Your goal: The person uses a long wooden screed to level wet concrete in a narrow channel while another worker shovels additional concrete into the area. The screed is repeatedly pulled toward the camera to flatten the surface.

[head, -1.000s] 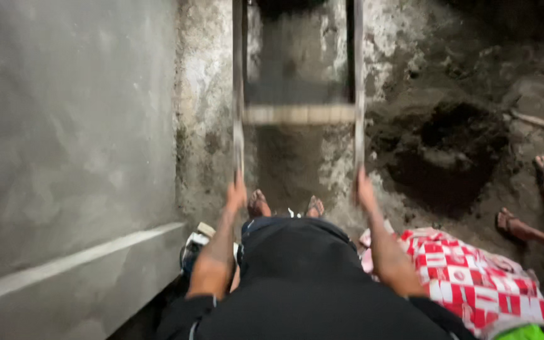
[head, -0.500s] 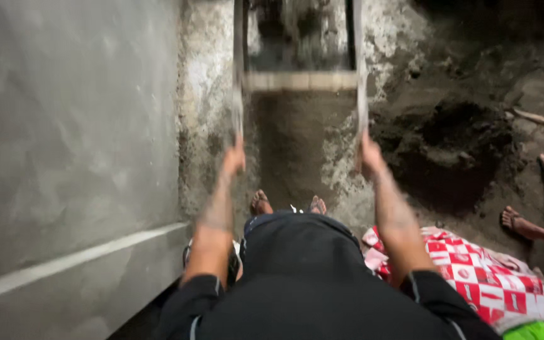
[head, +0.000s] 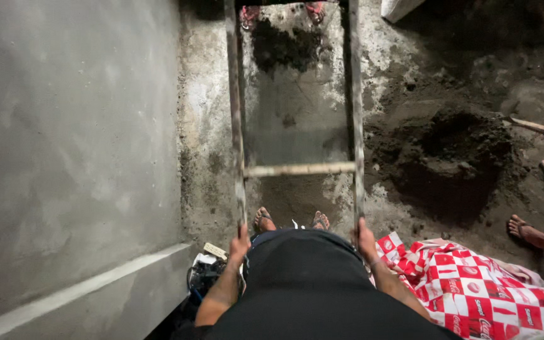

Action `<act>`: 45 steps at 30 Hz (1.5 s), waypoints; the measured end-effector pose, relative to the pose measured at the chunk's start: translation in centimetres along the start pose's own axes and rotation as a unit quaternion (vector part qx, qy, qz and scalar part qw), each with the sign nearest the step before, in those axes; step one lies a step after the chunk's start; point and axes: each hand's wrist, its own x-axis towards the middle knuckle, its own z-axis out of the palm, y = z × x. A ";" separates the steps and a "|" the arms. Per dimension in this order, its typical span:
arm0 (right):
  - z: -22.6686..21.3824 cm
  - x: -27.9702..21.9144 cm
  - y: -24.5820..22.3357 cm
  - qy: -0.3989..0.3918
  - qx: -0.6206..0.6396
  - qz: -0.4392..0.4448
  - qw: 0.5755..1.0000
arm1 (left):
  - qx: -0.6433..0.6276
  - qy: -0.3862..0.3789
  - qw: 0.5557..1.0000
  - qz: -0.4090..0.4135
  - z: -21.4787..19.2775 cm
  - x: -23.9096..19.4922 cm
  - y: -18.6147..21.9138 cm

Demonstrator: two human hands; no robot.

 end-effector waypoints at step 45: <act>-4.3 3.7 -33.7 0.003 0.186 -0.060 0.981 | -0.090 0.063 0.986 0.129 -5.2 8.4 25.9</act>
